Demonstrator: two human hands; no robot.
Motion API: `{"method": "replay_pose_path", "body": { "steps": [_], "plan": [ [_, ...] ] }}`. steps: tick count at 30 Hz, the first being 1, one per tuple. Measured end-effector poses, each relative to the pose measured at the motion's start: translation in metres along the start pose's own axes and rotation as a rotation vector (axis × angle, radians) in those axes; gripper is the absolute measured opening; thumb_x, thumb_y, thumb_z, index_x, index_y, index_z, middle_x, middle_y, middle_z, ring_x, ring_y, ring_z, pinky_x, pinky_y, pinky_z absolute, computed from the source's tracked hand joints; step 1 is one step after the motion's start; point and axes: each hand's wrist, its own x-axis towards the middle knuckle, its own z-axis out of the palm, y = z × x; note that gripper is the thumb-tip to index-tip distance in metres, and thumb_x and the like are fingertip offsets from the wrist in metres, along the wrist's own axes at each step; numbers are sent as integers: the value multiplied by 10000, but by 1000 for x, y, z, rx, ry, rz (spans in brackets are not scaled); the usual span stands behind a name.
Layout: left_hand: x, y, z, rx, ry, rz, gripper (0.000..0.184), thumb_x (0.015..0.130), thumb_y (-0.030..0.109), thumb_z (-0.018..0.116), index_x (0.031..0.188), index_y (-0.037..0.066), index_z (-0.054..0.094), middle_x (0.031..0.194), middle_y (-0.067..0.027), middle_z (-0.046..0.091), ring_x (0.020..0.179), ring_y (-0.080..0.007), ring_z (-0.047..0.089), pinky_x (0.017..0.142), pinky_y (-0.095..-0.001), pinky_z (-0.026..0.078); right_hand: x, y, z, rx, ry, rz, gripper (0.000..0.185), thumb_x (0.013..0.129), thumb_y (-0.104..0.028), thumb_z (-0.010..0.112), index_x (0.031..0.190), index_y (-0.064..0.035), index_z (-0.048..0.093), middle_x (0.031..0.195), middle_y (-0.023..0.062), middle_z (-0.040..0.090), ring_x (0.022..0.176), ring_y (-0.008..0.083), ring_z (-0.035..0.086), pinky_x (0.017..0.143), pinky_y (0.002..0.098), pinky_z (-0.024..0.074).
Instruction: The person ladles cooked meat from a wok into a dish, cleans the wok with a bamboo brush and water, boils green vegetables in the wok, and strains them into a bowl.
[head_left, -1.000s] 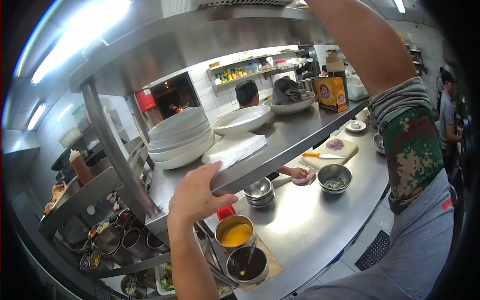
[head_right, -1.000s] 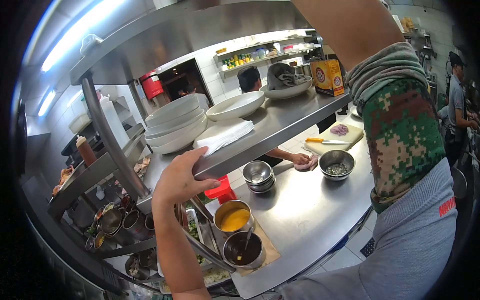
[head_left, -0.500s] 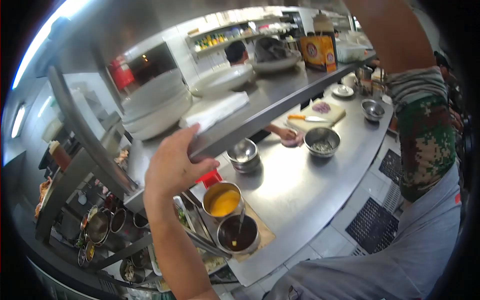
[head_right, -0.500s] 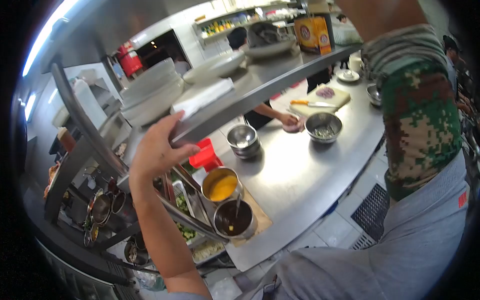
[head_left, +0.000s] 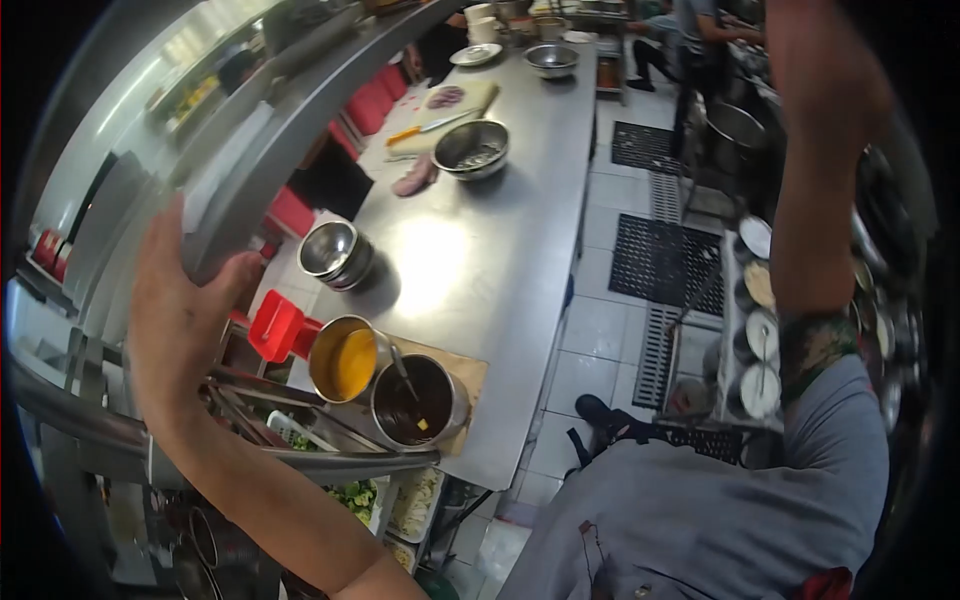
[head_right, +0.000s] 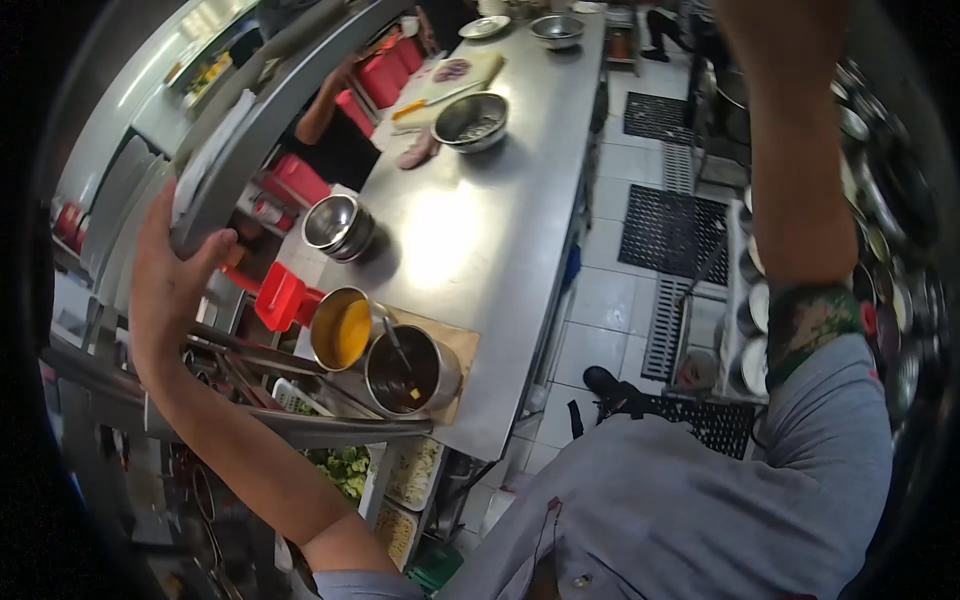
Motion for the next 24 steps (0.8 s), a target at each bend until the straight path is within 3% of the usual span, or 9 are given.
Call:
{"method": "replay_pose_path", "body": {
  "steps": [3,4,5,6,8,14,17,22,24],
  "plan": [
    [0,-4,1,-48,10,20,758,797,302,791,1413,-9,478,1362,-236,552,1267,-370,530,1054,-406,414,-114,-78,-48,27,-200,499,226,913,-157,641,1085,-11,650,835,38,605,723,118,590,695,250,491],
    [0,-4,0,-43,14,15,756,804,318,784,1413,-9,478,1366,-240,548,1266,-370,531,1053,-405,415,-147,-104,-66,-38,-493,665,414,961,-349,630,1153,15,584,958,46,557,865,121,544,790,274,458],
    [0,-4,1,-35,12,7,754,810,334,776,1412,-9,479,1369,-245,544,1264,-370,532,1052,-404,416,-172,-138,-68,52,-603,962,344,926,-264,673,1129,5,598,925,32,557,840,114,552,763,275,471],
    [-1,-3,-1,-23,6,2,752,817,350,769,1412,-9,480,1373,-249,540,1263,-371,534,1051,-404,417,-207,-164,-71,10,-650,1051,267,877,-109,705,1104,8,627,902,77,598,749,139,598,701,281,503],
    [-3,2,-10,-78,-75,-58,752,829,372,757,1421,2,477,1364,-246,553,1243,-347,557,1032,-389,427,-283,-226,-89,-34,-773,1310,271,901,-178,694,1102,-11,624,881,89,608,744,184,613,675,322,501],
    [-1,-19,-2,-261,-122,-13,718,861,313,737,1461,49,445,1272,-204,613,1080,-264,633,948,-367,471,-373,-374,-184,-67,-1137,1685,270,904,-242,678,1072,-35,639,870,140,651,807,309,646,735,405,518],
    [-1,-13,-14,-336,-343,-86,721,900,313,705,1494,48,393,1379,-216,536,1254,-285,526,1053,-381,400,-386,-405,-230,-181,-1116,1727,276,903,-253,675,1078,-42,643,897,142,663,860,320,653,771,424,519],
    [18,-54,18,119,41,158,587,963,249,638,1446,-14,431,1450,-200,485,1325,-316,479,1105,-412,367,-389,-440,-296,-369,-899,1806,275,905,-266,668,1081,-57,648,942,145,679,924,329,654,817,430,518],
    [-20,6,12,-159,304,163,532,984,257,604,1430,6,458,1443,-186,500,1341,-321,461,1134,-410,325,-397,-462,-322,-399,-786,1859,275,904,-272,667,1080,-62,650,965,148,685,940,329,656,825,426,519]
  ]
}}
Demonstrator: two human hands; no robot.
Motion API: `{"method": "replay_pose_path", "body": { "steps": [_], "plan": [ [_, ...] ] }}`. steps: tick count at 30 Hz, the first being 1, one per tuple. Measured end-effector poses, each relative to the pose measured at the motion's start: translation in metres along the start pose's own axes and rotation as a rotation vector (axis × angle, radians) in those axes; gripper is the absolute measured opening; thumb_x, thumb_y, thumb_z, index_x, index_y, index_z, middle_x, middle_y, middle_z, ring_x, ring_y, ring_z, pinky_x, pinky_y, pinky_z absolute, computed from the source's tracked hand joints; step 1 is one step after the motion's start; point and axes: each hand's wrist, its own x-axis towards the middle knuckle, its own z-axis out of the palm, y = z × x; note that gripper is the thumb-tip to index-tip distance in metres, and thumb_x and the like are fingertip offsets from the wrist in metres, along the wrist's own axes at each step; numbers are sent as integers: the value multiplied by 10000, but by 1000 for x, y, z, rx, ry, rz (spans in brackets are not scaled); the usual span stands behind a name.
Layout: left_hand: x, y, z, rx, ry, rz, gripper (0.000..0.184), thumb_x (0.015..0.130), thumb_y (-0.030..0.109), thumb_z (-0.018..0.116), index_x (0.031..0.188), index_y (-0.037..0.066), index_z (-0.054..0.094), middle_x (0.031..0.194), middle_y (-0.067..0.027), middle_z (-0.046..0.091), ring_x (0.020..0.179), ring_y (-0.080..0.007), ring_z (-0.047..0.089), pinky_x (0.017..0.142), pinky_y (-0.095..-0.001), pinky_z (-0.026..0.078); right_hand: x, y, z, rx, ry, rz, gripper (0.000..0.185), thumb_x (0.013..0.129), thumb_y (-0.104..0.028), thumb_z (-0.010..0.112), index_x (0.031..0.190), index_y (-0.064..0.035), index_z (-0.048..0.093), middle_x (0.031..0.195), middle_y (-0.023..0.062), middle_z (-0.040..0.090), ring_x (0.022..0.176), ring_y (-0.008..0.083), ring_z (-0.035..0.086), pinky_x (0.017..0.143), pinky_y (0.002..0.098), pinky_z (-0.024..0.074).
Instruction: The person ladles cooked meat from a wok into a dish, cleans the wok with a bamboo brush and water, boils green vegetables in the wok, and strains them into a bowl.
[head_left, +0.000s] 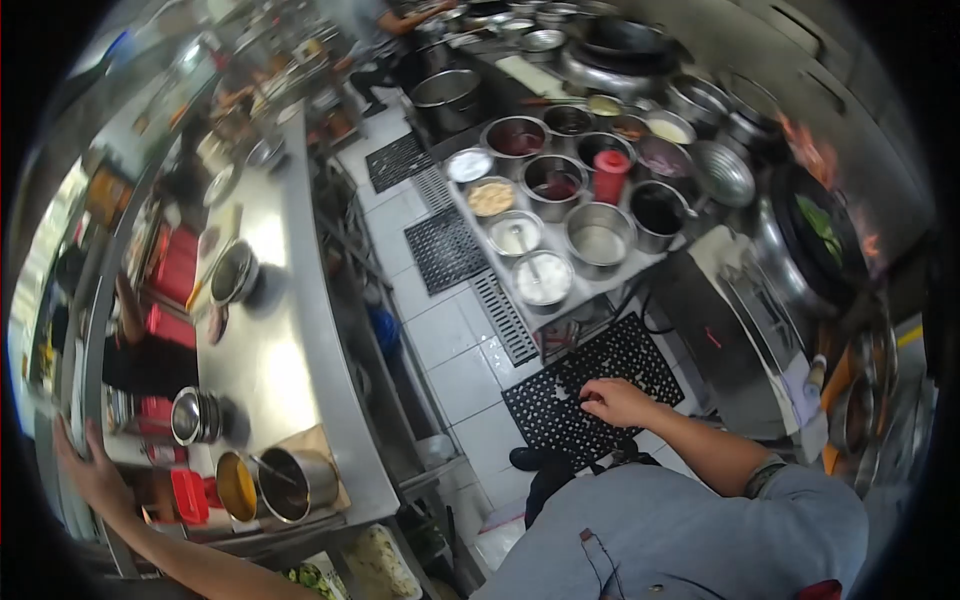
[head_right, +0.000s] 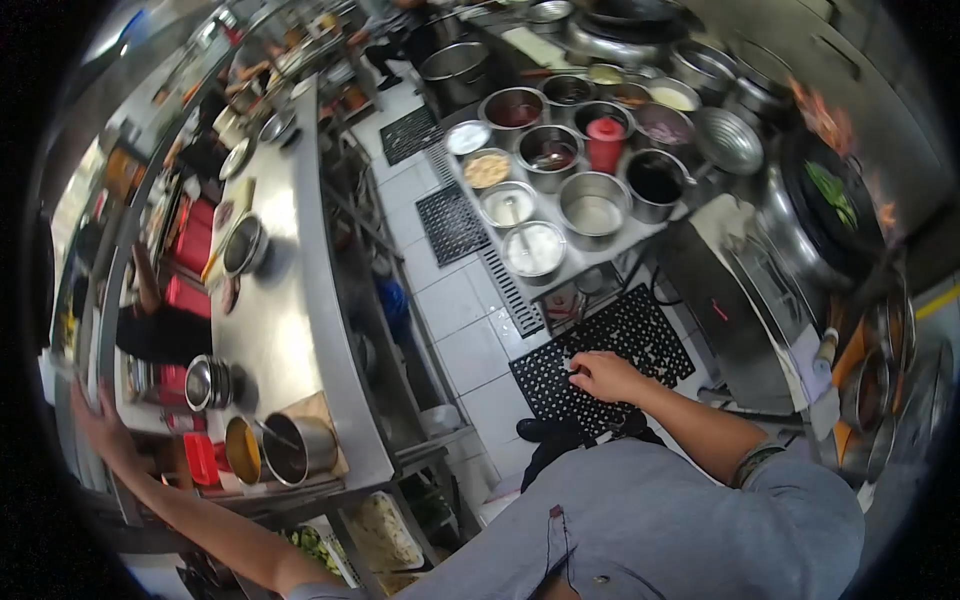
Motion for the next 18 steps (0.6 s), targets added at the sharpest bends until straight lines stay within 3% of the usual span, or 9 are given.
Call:
{"method": "replay_pose_path", "body": {
  "steps": [4,5,8,10,12,13,14,16,18],
  "plan": [
    [-146,174,43,-804,-110,-280,421,1018,218,549,1351,-38,515,1362,-170,551,1174,-274,573,1022,-384,446,-76,62,-7,-26,-57,150,313,903,-309,658,1104,-70,652,1017,155,693,987,329,657,856,440,514],
    [-199,210,77,-726,-187,-185,402,1013,214,545,1342,-17,536,1297,-194,586,1107,-293,602,992,-368,460,-98,81,-11,-41,-89,196,323,903,-320,654,1110,-72,655,1030,158,695,998,332,657,864,445,513],
    [-402,350,147,-933,-950,-3,332,884,246,669,1063,-24,597,978,-211,615,923,-369,590,871,-422,473,-177,136,-20,-38,-91,346,356,901,-355,644,1129,-83,663,1079,170,695,1034,350,652,876,457,509],
    [-562,407,157,-622,-1380,209,505,900,331,690,1260,-9,592,1043,-209,634,975,-354,594,876,-414,477,-227,162,-26,11,-44,425,352,901,-352,644,1129,-84,664,1082,174,694,1037,356,650,874,456,509],
    [-656,448,133,-1054,-1843,38,625,889,367,721,1329,-41,546,1199,-199,649,1081,-293,619,944,-366,469,-277,184,-30,55,82,462,363,899,-365,647,1126,-82,663,1053,164,699,1017,350,656,861,450,515],
    [-682,464,102,-981,-2041,-273,627,885,363,730,1312,-61,554,1183,-200,661,1095,-250,623,929,-352,480,-301,186,-40,78,135,478,367,898,-370,649,1124,-81,663,1048,161,701,1009,347,660,856,448,518],
    [-746,466,125,-896,-2101,-74,638,869,353,751,1293,-85,561,1159,-192,673,1064,-237,637,892,-339,499,-321,189,-48,93,177,482,372,897,-375,650,1122,-79,663,1042,158,702,1001,344,663,851,445,521],
    [-742,485,114,-1026,-2048,-276,605,874,333,743,1254,-108,578,1131,-188,688,1024,-234,650,870,-334,509,-345,189,-67,163,303,462,365,913,-380,648,1133,-88,655,989,116,710,926,277,681,800,401,532],
    [-694,511,85,-942,-2031,-95,565,883,311,727,1235,-109,591,1129,-192,691,1014,-232,653,865,-330,511,-365,168,-110,272,478,372,321,914,-343,653,1112,-91,665,977,116,709,896,255,682,799,386,535]
  ]
}}
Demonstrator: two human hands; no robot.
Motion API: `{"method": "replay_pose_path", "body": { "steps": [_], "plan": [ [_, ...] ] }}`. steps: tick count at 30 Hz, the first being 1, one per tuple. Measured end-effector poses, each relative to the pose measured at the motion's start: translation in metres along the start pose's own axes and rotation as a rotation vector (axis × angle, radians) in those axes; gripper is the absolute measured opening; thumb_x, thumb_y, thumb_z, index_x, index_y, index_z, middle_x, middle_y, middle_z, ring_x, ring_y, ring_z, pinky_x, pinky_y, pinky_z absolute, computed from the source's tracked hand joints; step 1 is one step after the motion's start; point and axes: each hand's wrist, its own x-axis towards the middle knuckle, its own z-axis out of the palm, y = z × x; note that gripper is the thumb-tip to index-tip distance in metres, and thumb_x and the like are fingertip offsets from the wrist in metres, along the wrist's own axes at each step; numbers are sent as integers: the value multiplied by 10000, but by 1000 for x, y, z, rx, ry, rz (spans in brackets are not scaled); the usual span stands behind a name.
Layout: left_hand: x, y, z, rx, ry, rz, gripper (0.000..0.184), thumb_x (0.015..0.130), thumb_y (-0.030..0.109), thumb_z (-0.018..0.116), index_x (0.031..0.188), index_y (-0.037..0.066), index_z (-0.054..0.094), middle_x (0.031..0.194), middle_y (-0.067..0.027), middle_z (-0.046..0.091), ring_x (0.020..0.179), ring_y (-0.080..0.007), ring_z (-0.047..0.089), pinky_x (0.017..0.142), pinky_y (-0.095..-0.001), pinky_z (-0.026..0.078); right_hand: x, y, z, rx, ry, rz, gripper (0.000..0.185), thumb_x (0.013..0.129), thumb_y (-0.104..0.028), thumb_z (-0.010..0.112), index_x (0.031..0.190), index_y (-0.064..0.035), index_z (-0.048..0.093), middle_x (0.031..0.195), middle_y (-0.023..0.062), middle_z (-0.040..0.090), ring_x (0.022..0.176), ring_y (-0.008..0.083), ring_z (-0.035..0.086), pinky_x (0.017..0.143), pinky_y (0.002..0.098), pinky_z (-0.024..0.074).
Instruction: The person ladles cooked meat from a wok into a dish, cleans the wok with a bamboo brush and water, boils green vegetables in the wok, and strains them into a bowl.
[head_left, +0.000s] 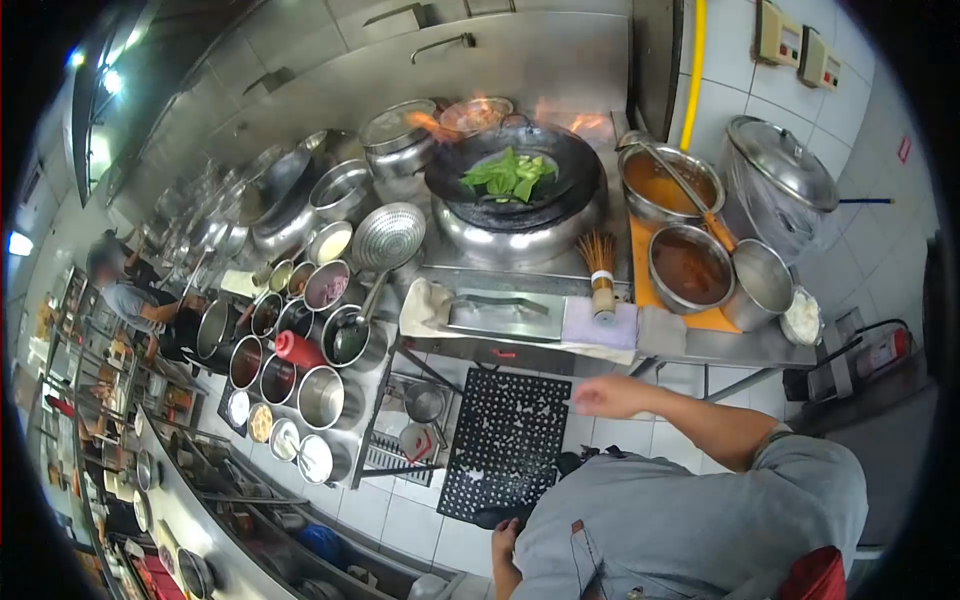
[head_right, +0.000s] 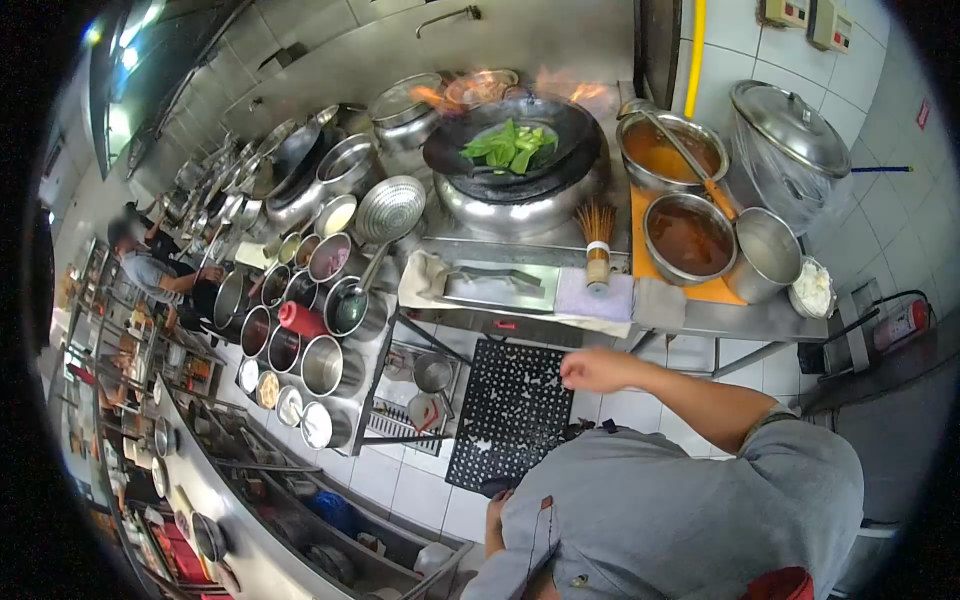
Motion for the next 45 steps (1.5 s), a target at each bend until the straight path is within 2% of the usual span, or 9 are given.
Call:
{"method": "replay_pose_path", "body": {
  "steps": [4,8,15,20,28,33,36,41,45],
  "plan": [
    [48,3,-37,438,-111,111,492,893,296,672,1190,-94,631,1160,-208,694,1037,-277,666,890,-361,507,56,-74,-101,99,493,-312,384,909,-319,681,1173,-44,635,938,111,698,911,217,676,820,354,532],
    [65,14,-62,481,83,182,340,938,214,623,1170,-29,678,1136,-160,710,1028,-226,654,876,-331,492,176,-110,-178,-278,935,-489,529,884,-341,687,1273,-1,574,1264,194,597,1106,371,616,994,445,463],
    [29,27,-67,148,42,46,481,905,293,689,1243,-43,624,1185,-187,686,1107,-257,643,969,-335,472,266,-101,-185,-549,625,-129,670,813,-446,727,1298,-8,581,1144,189,676,1098,409,605,982,478,450],
    [0,-49,-109,59,69,-210,421,904,292,676,1186,-19,651,1034,-119,706,867,-231,655,718,-359,533,219,-89,-190,-440,870,-479,594,785,-324,782,1265,-18,612,1212,207,640,1158,361,587,1002,435,459],
    [-48,-137,-149,-215,142,-568,397,915,349,640,1193,66,650,962,-101,714,850,-245,655,726,-384,526,-12,102,-311,-711,913,1115,409,928,-220,523,1294,-37,531,1325,242,578,1215,424,568,994,507,469],
    [-16,-118,-150,281,-90,-447,448,884,379,679,1168,33,662,944,-135,724,902,-276,677,756,-400,541,-39,158,-308,-700,994,952,372,963,-283,488,1135,37,566,1100,320,646,1100,483,592,925,548,471],
    [33,-66,-161,508,-97,-202,481,865,397,702,1152,13,670,933,-156,730,932,-294,690,774,-410,551,-33,162,-329,-900,1013,836,318,952,-271,540,1089,12,587,966,255,698,834,421,689,690,507,538],
    [-17,300,-171,282,163,374,432,884,320,699,1165,-5,655,1079,-229,694,1063,-351,660,911,-415,513,63,-10,-316,325,904,606,232,913,-118,595,1131,-56,543,628,3,528,466,97,459,398,256,377],
    [27,490,-156,658,445,783,436,844,264,717,1216,54,628,1250,-164,632,1141,-321,591,943,-489,437,205,-87,-357,564,745,124,303,933,-72,548,1234,-53,525,830,14,573,475,41,453,357,209,338]
  ]
}}
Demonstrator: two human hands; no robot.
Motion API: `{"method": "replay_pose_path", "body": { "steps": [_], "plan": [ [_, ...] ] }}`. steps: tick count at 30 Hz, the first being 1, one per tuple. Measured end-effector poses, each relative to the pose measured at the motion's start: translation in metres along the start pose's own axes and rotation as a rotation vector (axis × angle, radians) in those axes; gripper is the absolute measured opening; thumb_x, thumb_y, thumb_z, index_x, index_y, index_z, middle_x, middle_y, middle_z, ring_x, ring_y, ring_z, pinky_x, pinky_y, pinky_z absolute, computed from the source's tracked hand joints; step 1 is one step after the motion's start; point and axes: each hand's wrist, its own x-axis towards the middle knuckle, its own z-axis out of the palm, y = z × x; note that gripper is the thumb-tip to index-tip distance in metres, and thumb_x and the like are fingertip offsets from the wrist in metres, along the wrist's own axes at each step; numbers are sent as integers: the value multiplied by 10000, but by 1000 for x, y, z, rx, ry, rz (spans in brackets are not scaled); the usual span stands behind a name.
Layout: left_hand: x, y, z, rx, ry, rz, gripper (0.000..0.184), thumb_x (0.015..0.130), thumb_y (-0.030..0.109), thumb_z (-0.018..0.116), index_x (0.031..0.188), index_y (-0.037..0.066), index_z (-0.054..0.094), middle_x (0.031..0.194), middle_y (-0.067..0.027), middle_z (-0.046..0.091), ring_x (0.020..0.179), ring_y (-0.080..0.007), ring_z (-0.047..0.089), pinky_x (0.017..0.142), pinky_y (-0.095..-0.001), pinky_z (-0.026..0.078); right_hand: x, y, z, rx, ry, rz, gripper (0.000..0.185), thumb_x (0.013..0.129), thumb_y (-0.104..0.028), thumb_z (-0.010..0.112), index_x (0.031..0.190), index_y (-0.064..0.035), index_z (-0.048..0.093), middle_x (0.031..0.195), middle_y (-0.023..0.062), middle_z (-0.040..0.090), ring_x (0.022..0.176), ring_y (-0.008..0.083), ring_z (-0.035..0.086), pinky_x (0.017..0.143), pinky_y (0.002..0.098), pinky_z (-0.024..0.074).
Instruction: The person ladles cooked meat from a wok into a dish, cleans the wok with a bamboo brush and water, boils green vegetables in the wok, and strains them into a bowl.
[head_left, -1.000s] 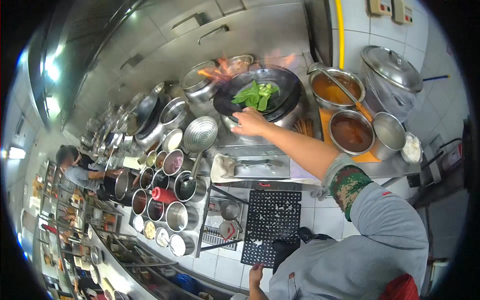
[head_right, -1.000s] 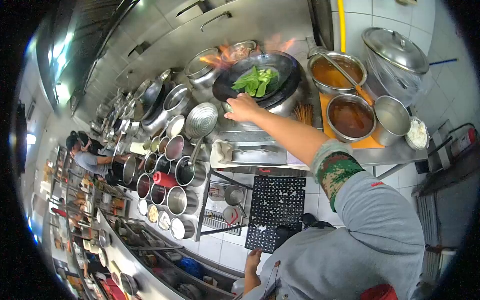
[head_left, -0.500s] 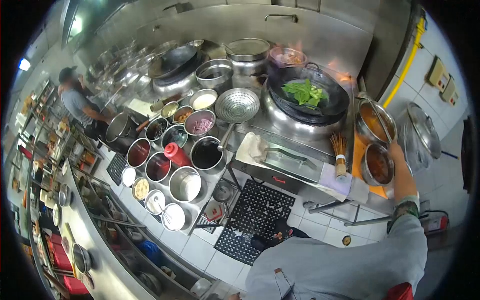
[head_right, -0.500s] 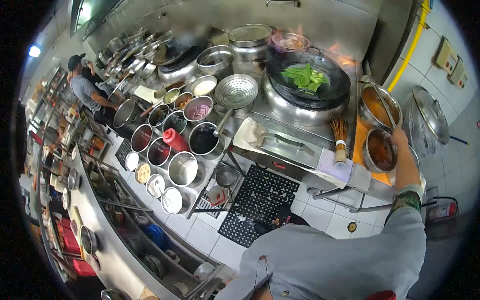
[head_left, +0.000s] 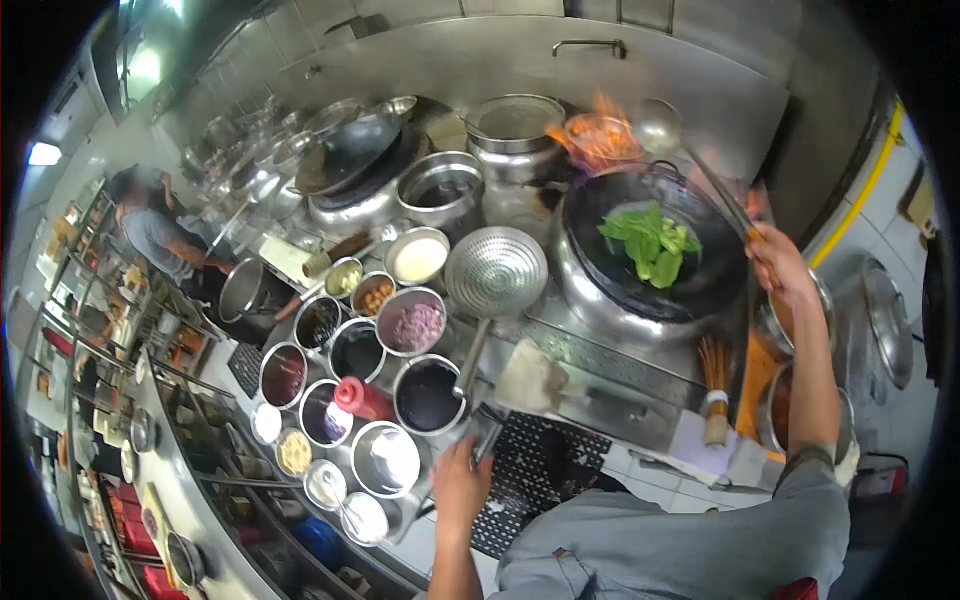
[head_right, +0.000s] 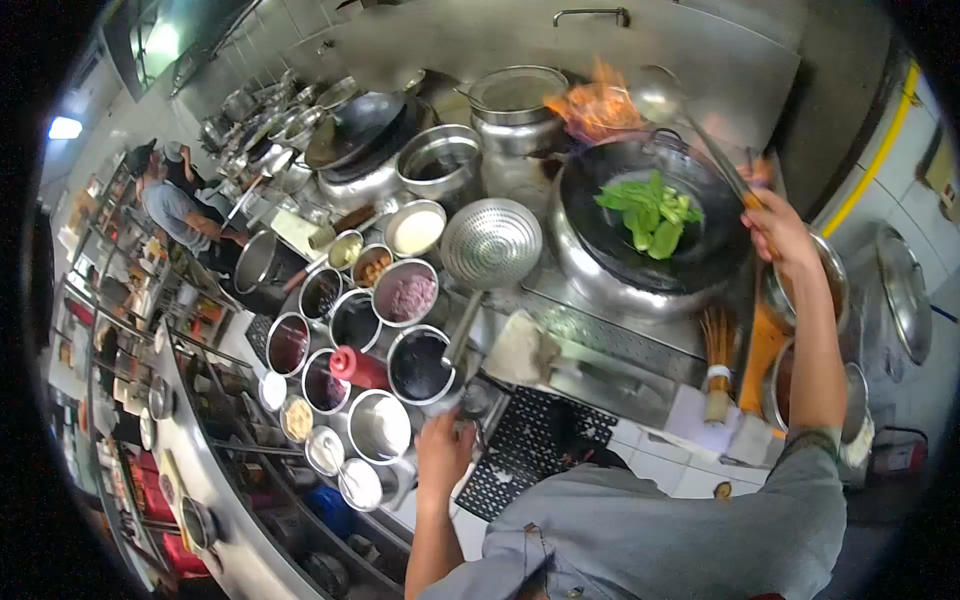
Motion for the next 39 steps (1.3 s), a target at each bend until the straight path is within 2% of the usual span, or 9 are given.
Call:
{"method": "replay_pose_path", "body": {
  "steps": [4,9,14,17,18,21,30,36,39],
  "plan": [
    [123,48,11,392,72,101,429,848,227,626,1256,94,619,1257,-117,620,1108,-288,563,900,-471,403,142,-28,116,170,-154,41,144,900,-83,609,1038,-81,566,734,-18,556,484,30,464,342,195,316],
    [179,31,74,694,73,54,392,893,220,507,1240,71,612,1147,-98,653,1041,-276,564,878,-462,401,302,1,243,-270,-115,-82,115,856,-99,579,960,-58,553,663,12,516,487,108,480,385,274,336],
    [194,28,70,612,-117,-28,374,893,171,516,1193,-31,611,1097,-151,687,1006,-322,634,834,-460,484,355,-22,265,874,-435,597,71,879,-45,561,866,-58,493,712,29,537,519,109,521,430,241,373],
    [202,33,39,297,-506,-64,331,861,133,551,1127,-49,624,1043,-187,691,893,-325,662,795,-473,531,325,-41,261,1181,-495,544,113,874,3,554,850,-61,465,751,28,531,550,99,535,448,225,382],
    [213,57,6,-21,-759,-292,268,852,94,570,1047,-77,636,952,-193,691,734,-279,653,726,-410,563,314,-43,258,1223,-573,497,116,875,17,558,872,-50,464,767,33,522,584,103,547,463,220,383],
    [200,35,24,-1281,-760,-880,203,872,69,563,974,-91,636,794,-141,657,646,-206,607,641,-332,542,273,-55,246,1352,-614,531,115,874,12,561,892,-48,464,767,32,518,599,103,548,469,223,381],
    [248,51,2,-1148,-760,-490,97,869,58,641,928,51,565,653,-21,558,562,-127,539,503,-280,450,137,-61,215,1120,-566,584,64,890,6,540,899,-24,484,813,27,518,603,67,533,442,201,337],
    [284,47,-2,-1246,-840,-540,111,844,37,603,948,53,564,786,-66,625,594,-130,538,536,-271,469,63,-57,197,939,-547,581,83,902,-37,558,950,11,509,795,16,512,587,53,516,408,206,330],
    [301,39,4,-1158,-823,-504,338,850,37,583,1182,91,549,882,-88,641,586,-105,534,503,-250,478,44,-50,188,831,-577,564,84,898,-58,586,931,0,534,772,26,529,568,53,504,392,208,317]
  ]
}}
